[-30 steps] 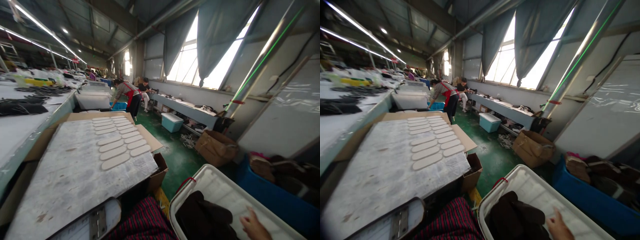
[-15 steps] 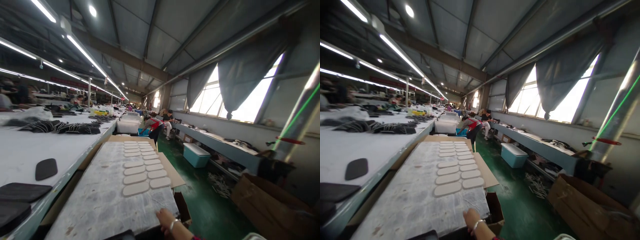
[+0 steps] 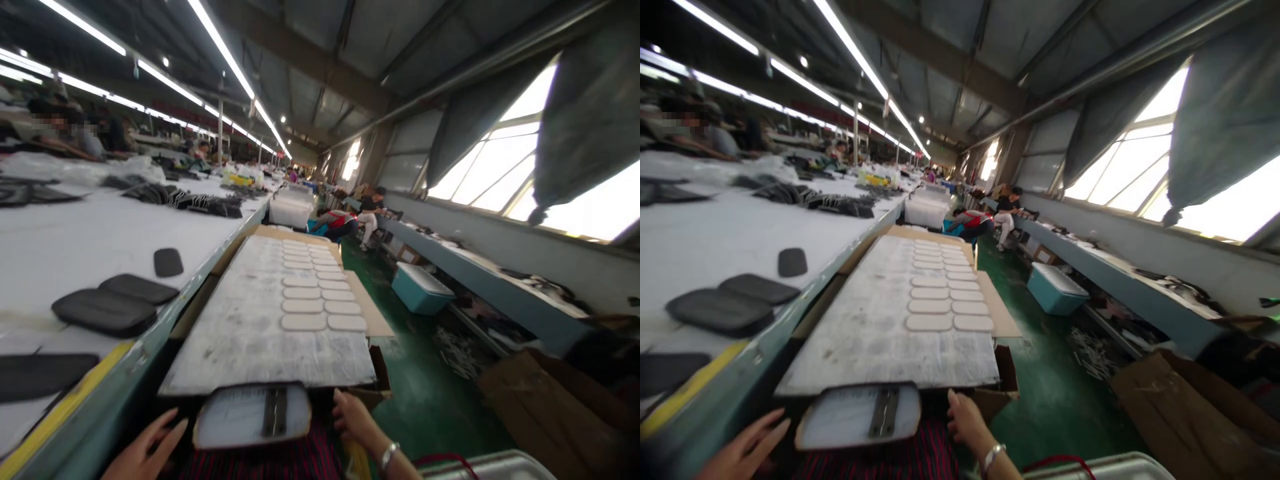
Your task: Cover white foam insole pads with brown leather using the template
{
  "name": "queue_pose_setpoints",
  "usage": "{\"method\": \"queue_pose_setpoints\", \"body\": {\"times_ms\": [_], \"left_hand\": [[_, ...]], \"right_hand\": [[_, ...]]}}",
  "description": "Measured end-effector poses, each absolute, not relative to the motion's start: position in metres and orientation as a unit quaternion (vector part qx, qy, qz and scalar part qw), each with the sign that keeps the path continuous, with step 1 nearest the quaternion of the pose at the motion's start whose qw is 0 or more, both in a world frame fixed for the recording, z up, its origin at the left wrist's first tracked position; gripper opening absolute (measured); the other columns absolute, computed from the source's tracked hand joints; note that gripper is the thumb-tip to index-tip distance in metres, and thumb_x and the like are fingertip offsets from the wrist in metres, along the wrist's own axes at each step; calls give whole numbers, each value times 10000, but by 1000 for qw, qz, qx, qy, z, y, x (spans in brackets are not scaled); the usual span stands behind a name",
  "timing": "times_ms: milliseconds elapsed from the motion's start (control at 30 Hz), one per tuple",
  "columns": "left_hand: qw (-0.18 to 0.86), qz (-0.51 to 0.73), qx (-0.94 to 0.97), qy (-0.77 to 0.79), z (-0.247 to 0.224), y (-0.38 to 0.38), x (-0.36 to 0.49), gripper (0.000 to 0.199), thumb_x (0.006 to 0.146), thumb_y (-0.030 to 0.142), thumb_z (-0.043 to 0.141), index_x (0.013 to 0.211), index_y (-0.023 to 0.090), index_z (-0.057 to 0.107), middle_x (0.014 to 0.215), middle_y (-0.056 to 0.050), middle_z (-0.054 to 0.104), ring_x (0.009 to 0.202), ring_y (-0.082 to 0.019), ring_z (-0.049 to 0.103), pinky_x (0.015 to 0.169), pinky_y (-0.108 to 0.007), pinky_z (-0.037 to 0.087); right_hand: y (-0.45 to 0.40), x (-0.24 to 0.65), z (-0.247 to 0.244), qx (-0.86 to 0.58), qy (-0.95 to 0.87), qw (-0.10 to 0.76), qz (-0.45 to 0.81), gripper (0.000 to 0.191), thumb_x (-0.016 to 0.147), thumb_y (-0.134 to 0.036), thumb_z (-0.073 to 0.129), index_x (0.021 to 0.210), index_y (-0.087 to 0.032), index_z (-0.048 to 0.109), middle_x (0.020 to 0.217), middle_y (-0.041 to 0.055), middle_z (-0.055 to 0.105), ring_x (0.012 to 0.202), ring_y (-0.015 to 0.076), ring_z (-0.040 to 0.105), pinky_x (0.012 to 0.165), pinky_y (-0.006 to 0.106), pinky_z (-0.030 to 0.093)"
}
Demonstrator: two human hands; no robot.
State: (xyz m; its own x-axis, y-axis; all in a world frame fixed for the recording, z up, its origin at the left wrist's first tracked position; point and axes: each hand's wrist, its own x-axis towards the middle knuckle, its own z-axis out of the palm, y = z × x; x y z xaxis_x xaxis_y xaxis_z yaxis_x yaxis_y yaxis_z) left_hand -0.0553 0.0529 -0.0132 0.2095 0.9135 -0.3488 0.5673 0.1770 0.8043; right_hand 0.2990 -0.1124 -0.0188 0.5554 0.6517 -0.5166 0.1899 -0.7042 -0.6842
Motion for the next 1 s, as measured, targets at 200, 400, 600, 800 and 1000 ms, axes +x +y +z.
{"method": "queue_pose_setpoints", "body": {"times_ms": [200, 400, 600, 800, 1000], "left_hand": [[476, 159, 649, 572, -14, 48, -48, 640, 714, 599, 465, 1182, 164, 505, 1115, -97, 606, 886, -235, 627, 691, -309, 534], [315, 147, 771, 533, -9, 60, -26, 520, 749, 544, 466, 1112, 184, 559, 1049, -64, 610, 904, -206, 596, 849, -319, 452], [292, 99, 851, 425, -8, 87, -3, 382, 800, 422, 415, 993, 188, 646, 974, -57, 654, 935, -202, 585, 862, -279, 413], [283, 37, 865, 413, 4, 98, 5, 369, 817, 357, 363, 862, 191, 690, 850, -55, 672, 830, -187, 601, 760, -255, 424], [304, 23, 856, 417, 7, 99, 6, 364, 799, 359, 377, 858, 200, 699, 858, -58, 678, 845, -206, 603, 783, -278, 425]], "right_hand": [[-105, 279, 13, -778, -273, 331, 459, 487, 857, -539, 277, 1048, -160, 517, 935, 97, 580, 623, 138, 578, 516, 253, 450], [-80, 258, 36, -797, -500, 175, 290, 450, 802, -477, 478, 1111, -158, 549, 788, 50, 639, 712, 167, 582, 659, 260, 399], [-49, 250, 33, -802, -564, 70, 187, 277, 844, -337, 434, 883, -147, 632, 854, 108, 651, 801, 207, 585, 707, 284, 374], [-38, 255, 25, -782, -574, 78, 232, 325, 873, -282, 366, 741, -141, 626, 768, 100, 645, 720, 184, 570, 676, 280, 376], [-42, 269, 25, -733, -590, 123, 314, 351, 866, -274, 349, 701, -147, 632, 654, 25, 633, 601, 136, 548, 537, 218, 394]]}}
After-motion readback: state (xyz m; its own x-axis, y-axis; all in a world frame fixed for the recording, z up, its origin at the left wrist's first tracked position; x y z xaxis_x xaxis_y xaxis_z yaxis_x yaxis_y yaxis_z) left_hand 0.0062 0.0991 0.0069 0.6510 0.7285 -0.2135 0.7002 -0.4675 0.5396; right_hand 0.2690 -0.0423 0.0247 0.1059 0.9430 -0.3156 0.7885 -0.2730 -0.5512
